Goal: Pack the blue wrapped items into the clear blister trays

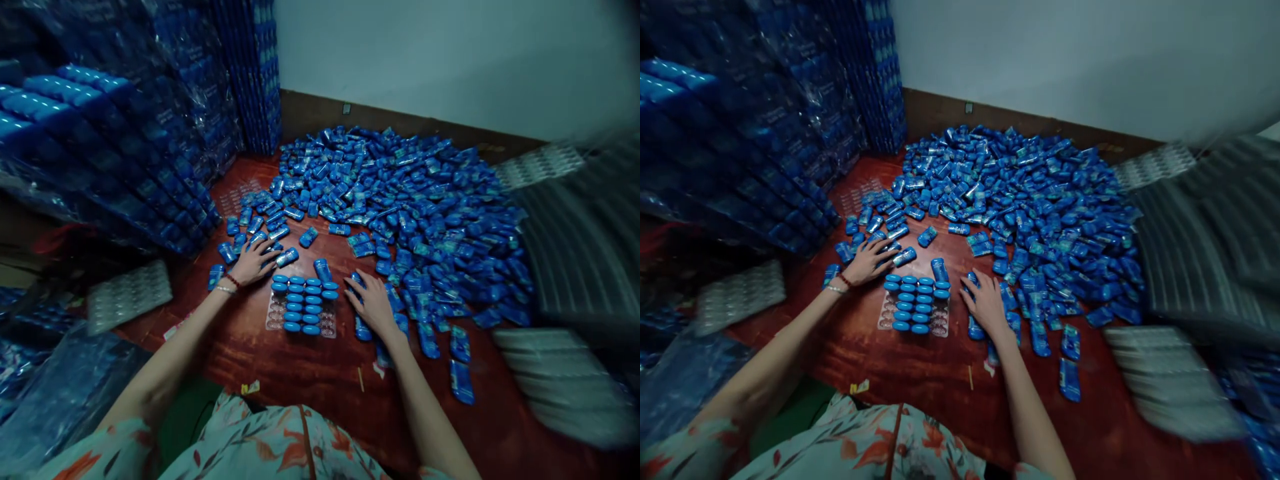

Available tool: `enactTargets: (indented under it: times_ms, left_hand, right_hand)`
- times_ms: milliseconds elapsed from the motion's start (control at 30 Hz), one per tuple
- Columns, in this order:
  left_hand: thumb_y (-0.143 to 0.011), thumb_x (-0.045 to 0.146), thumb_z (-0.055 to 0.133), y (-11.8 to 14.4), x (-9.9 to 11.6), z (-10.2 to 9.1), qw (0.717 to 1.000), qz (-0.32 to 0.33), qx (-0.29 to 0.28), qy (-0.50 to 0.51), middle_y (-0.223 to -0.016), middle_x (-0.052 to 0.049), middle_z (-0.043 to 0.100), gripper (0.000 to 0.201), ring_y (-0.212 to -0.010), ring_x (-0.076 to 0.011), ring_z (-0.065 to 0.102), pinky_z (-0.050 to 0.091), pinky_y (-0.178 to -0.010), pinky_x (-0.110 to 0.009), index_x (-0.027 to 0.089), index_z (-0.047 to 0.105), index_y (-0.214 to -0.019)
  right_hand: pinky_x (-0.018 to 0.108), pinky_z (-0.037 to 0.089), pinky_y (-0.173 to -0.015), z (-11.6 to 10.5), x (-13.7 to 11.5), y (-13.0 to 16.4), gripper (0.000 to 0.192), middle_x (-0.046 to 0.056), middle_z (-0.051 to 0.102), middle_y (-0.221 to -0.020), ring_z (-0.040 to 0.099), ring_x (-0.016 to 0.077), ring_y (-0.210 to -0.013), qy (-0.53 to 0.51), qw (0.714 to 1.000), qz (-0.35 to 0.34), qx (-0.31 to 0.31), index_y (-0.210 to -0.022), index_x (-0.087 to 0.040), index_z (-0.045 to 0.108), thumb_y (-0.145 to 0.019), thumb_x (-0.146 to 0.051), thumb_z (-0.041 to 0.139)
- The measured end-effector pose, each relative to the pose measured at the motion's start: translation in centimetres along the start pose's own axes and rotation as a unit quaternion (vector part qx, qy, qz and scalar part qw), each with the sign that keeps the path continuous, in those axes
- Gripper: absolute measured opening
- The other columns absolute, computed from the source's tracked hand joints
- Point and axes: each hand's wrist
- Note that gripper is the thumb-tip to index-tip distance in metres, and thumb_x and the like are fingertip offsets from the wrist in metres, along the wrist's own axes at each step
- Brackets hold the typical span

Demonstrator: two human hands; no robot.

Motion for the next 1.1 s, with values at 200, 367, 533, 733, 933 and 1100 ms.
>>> enactTargets:
  times_ms: [200, 367, 533, 733, 933, 1100]
  left_hand:
    - [-0.09, 0.035, 0.042, 6.5, 3.1, 0.3, 0.987, -0.135, 0.088, 0.014, -0.136, -0.009, 0.046, 0.037, -0.126, -0.0295, 0.037, 0.021, -0.103, -0.058, 0.028, 0.051, -0.125]
    - [-0.093, 0.032, 0.034, 11.2, 6.6, 1.2, 0.978, -0.181, 0.083, 0.07, -0.136, -0.011, 0.046, 0.039, -0.126, -0.0266, 0.04, 0.014, -0.105, -0.06, 0.027, 0.044, -0.13]
    - [-0.093, 0.031, 0.036, 10.3, 6.4, -0.1, 0.952, -0.207, 0.174, 0.143, -0.122, -0.011, 0.056, 0.032, -0.115, -0.0226, 0.049, 0.034, -0.1, -0.046, 0.022, 0.053, -0.118]
    - [-0.083, 0.035, 0.055, -2.1, 3.2, -1.5, 0.99, -0.08, 0.03, 0.112, -0.111, -0.012, 0.058, 0.035, -0.101, -0.023, 0.055, 0.044, -0.087, -0.036, 0.016, 0.054, -0.112]
    - [-0.066, 0.022, 0.069, -5.2, 2.5, -0.2, 0.99, -0.053, -0.087, 0.101, -0.095, -0.008, 0.063, 0.036, -0.087, -0.0235, 0.061, 0.047, -0.075, -0.03, 0.017, 0.056, -0.1]
    - [-0.081, 0.022, 0.052, 0.1, 2.5, -0.5, 0.979, -0.139, 0.016, 0.151, -0.098, -0.01, 0.061, 0.032, -0.091, -0.0223, 0.06, 0.046, -0.078, -0.032, 0.016, 0.046, -0.112]
  right_hand:
    - [0.061, 0.024, -0.102, 0.0, -3.2, 4.8, 0.047, 0.012, 0.048, -0.133, 0.042, 0.0267, -0.123, -0.084, 0.992, 0.089, 0.018, -0.136, -0.022, 0.038, -0.092, -0.039, 0.034]
    - [0.055, 0.031, -0.104, -0.8, -5.7, 6.3, 0.04, 0.007, 0.061, -0.118, 0.055, 0.0243, -0.112, -0.229, 0.964, 0.119, 0.064, -0.127, -0.032, 0.049, -0.093, -0.028, 0.029]
    - [0.043, 0.048, -0.083, -1.7, -4.6, 1.3, 0.031, 0.009, 0.068, -0.094, 0.061, 0.024, -0.091, -0.235, 0.942, 0.172, 0.169, -0.099, -0.021, 0.065, -0.089, -0.039, 0.041]
    - [0.03, 0.045, -0.075, -1.6, -3.7, -10.8, 0.052, 0.01, 0.064, -0.104, 0.059, 0.0209, -0.092, -0.174, 0.973, 0.056, -0.137, -0.112, -0.016, 0.055, -0.067, -0.035, 0.072]
    - [0.025, 0.043, -0.068, -1.3, -2.0, -10.2, 0.036, 0.004, 0.064, -0.088, 0.058, 0.0175, -0.082, -0.164, 0.963, 0.061, -0.205, -0.087, -0.018, 0.057, -0.059, -0.027, 0.077]
    - [0.024, 0.042, -0.052, -1.3, 0.0, -3.4, 0.034, -0.006, 0.053, -0.066, 0.053, 0.012, -0.055, -0.323, 0.92, 0.211, -0.07, -0.089, -0.021, 0.045, -0.068, -0.039, 0.065]
Point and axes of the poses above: each hand's wrist, its own y-axis away from the middle knuckle, its own z-axis out of the palm, x = y × z
